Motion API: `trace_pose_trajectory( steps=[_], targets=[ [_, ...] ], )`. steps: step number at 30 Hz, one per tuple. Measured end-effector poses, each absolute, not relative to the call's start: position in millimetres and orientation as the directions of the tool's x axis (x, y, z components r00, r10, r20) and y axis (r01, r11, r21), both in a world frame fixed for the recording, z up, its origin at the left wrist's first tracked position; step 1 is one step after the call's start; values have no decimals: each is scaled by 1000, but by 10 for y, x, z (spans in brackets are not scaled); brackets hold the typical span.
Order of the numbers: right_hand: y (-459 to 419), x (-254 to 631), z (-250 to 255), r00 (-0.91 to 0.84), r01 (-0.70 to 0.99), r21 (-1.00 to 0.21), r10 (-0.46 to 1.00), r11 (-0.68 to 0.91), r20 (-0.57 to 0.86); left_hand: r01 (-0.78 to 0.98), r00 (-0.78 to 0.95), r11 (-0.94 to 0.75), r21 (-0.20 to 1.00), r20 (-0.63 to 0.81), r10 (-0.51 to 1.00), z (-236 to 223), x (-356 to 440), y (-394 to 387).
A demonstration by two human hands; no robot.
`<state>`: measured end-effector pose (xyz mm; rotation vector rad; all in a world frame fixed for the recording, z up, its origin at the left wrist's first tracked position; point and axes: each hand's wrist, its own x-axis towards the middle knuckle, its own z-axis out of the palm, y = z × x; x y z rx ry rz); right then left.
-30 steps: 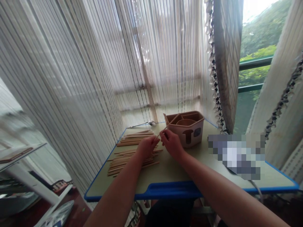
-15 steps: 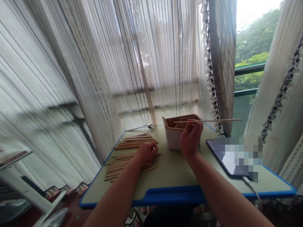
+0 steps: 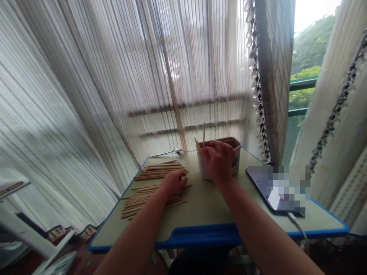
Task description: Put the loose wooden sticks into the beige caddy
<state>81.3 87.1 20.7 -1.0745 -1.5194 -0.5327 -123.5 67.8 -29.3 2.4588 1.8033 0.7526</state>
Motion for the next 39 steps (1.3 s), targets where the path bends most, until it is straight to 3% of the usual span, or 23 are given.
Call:
trace_pose_trajectory(
  steps=[11, 17, 24, 32, 39],
  targets=[
    [871, 802, 132, 86, 826, -290, 401, 484, 912, 894, 261, -368, 254, 373, 891, -287, -1250, 683],
    [863, 725, 56, 31, 838, -233, 383, 494, 923, 903, 243, -343, 258, 350, 905, -303, -1260, 698],
    [869, 681, 10, -20, 858, -185, 392, 478, 920, 952, 171, -244, 185, 339, 925, -320, -1286, 716],
    [875, 680, 6, -1, 851, -198, 378, 486, 926, 968, 159, -209, 143, 299, 941, -303, -1276, 713],
    [732, 735, 55, -146, 689, -51, 207, 723, 967, 973, 130, -174, 148, 270, 954, -276, -1257, 691]
  ],
)
